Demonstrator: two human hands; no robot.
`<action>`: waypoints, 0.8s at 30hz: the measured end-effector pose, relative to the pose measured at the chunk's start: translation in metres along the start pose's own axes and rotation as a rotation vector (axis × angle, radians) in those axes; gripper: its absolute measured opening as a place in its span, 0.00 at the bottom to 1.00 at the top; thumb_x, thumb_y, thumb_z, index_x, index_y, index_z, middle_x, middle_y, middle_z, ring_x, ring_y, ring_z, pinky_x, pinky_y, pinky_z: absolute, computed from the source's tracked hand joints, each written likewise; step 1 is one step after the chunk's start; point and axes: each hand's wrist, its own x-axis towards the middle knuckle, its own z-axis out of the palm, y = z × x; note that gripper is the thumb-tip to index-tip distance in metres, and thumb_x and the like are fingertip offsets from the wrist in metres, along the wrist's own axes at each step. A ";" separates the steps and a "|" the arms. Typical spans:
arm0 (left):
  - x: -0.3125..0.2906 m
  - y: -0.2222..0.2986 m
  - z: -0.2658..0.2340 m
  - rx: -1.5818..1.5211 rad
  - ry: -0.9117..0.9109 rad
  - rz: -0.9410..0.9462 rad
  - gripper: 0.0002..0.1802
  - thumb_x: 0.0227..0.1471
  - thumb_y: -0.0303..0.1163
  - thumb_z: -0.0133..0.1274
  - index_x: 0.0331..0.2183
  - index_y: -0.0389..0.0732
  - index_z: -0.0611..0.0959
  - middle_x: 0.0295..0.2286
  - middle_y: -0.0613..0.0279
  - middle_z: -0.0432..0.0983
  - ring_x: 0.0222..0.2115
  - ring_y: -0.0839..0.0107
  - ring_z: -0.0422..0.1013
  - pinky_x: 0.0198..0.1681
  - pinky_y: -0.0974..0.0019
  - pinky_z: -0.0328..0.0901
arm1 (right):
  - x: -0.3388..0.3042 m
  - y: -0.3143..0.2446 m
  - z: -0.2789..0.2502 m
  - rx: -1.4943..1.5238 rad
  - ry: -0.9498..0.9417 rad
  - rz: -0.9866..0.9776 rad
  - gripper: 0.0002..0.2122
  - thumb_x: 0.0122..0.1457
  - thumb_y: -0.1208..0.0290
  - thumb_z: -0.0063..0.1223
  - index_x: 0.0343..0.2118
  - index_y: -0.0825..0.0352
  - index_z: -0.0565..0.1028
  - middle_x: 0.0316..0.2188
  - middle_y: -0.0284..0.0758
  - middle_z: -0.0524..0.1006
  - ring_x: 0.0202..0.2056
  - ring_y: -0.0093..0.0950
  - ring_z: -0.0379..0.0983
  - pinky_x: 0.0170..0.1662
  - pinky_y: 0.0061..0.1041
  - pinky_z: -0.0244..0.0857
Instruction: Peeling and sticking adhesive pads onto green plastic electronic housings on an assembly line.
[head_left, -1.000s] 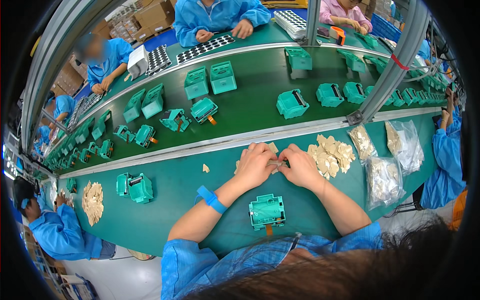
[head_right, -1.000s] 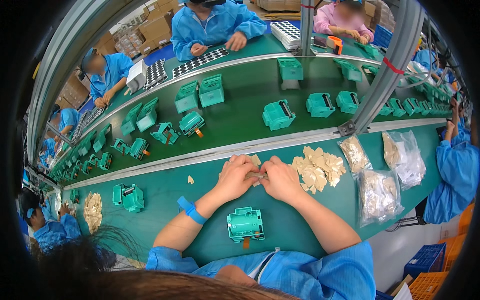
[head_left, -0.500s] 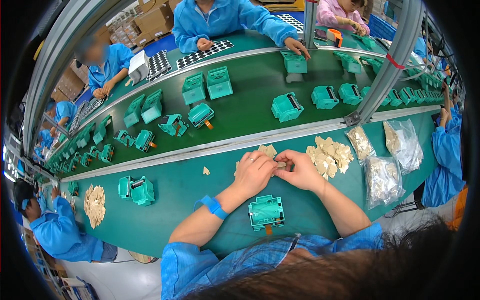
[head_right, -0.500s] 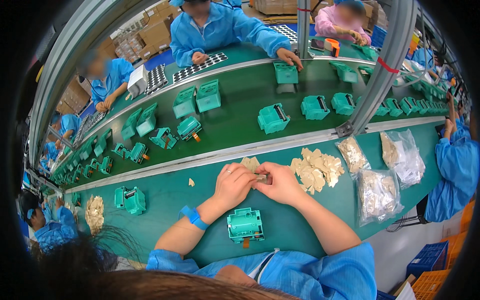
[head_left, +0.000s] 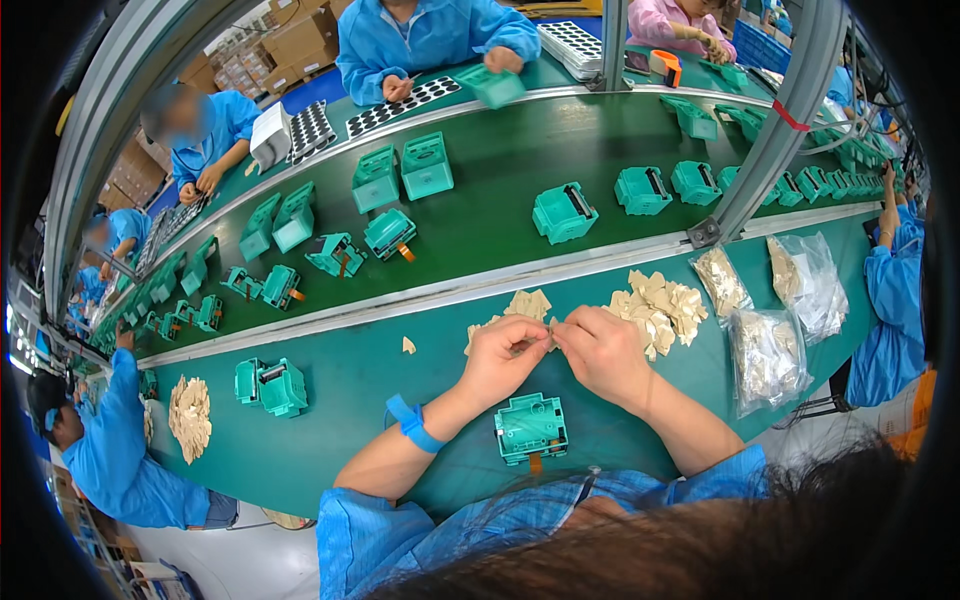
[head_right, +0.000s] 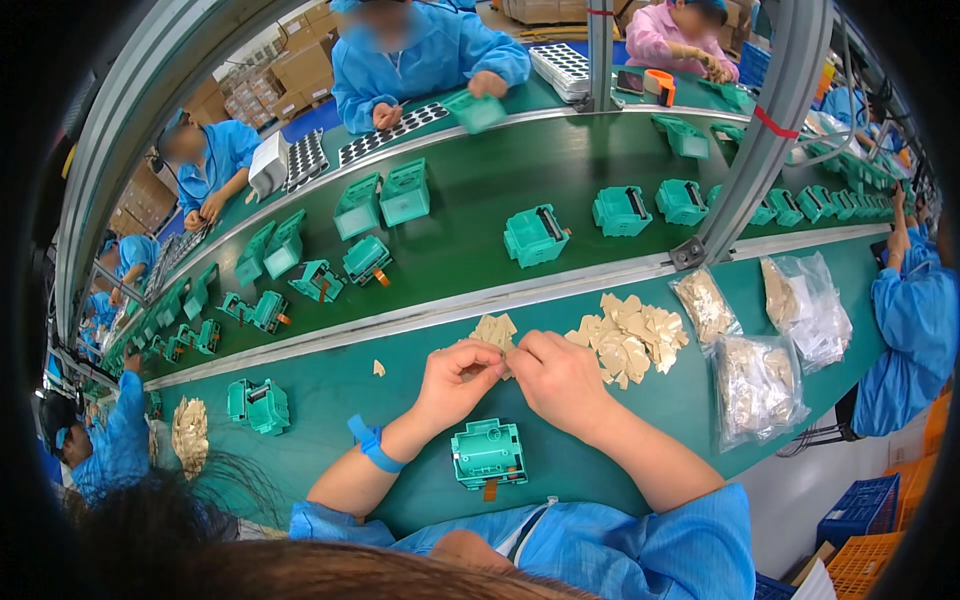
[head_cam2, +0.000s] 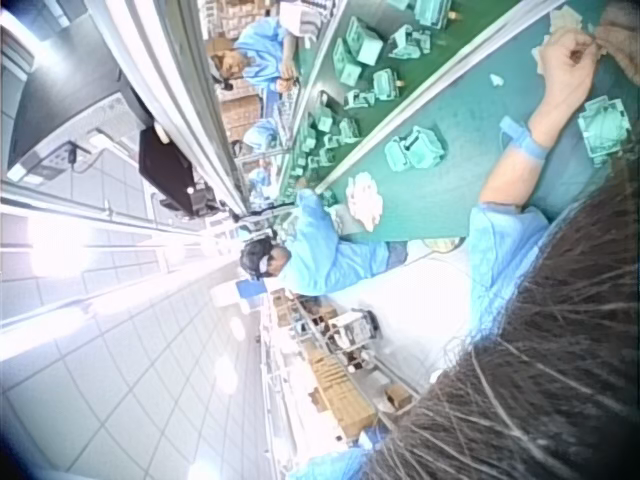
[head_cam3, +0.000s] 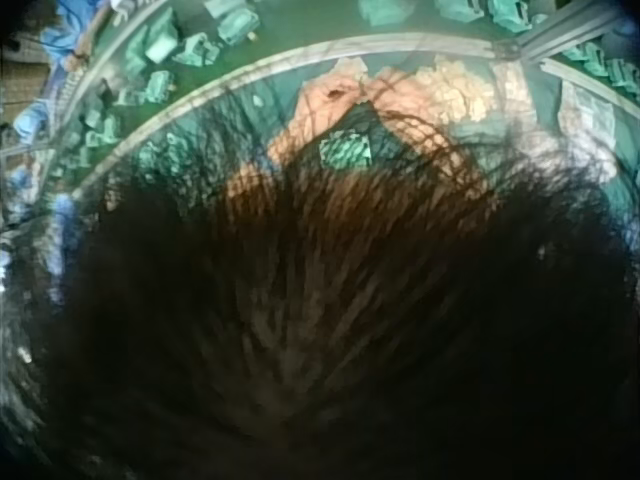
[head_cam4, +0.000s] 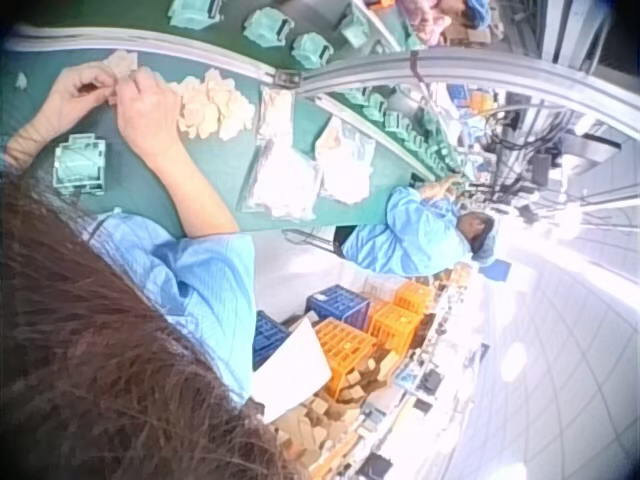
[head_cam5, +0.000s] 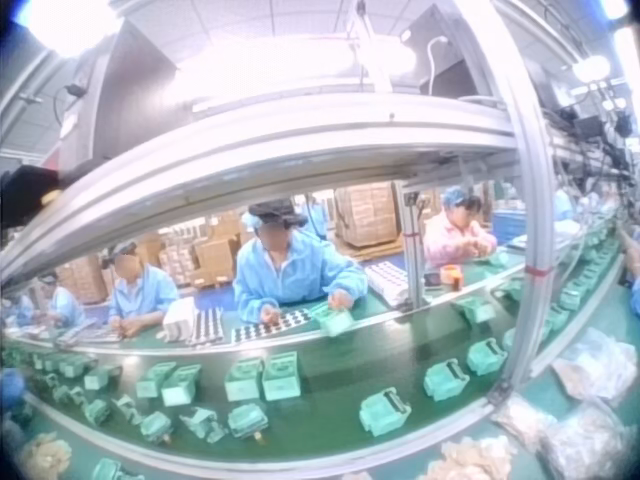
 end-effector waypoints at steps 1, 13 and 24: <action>0.002 -0.002 -0.003 0.197 -0.011 0.185 0.03 0.44 0.20 0.57 0.27 0.35 0.80 0.26 0.63 0.75 0.27 0.75 0.70 0.30 0.74 0.66 | 0.000 -0.001 0.000 0.038 -0.019 -0.013 0.06 0.40 0.77 0.57 0.23 0.65 0.72 0.21 0.31 0.68 0.23 0.27 0.70 0.20 0.25 0.64; -0.001 0.004 0.013 0.055 0.037 0.161 0.02 0.46 0.23 0.57 0.27 0.36 0.80 0.19 0.67 0.69 0.23 0.77 0.65 0.25 0.74 0.59 | 0.004 0.027 -0.021 0.356 -0.033 0.386 0.04 0.40 0.76 0.56 0.20 0.68 0.73 0.17 0.35 0.71 0.18 0.32 0.69 0.20 0.26 0.63; 0.004 -0.003 0.025 -0.527 0.007 -0.163 0.04 0.49 0.22 0.53 0.31 0.36 0.77 0.28 0.56 0.77 0.30 0.71 0.74 0.31 0.72 0.69 | -0.002 0.043 -0.027 0.760 -0.228 0.531 0.07 0.47 0.73 0.57 0.27 0.70 0.74 0.15 0.30 0.72 0.16 0.17 0.64 0.21 0.20 0.58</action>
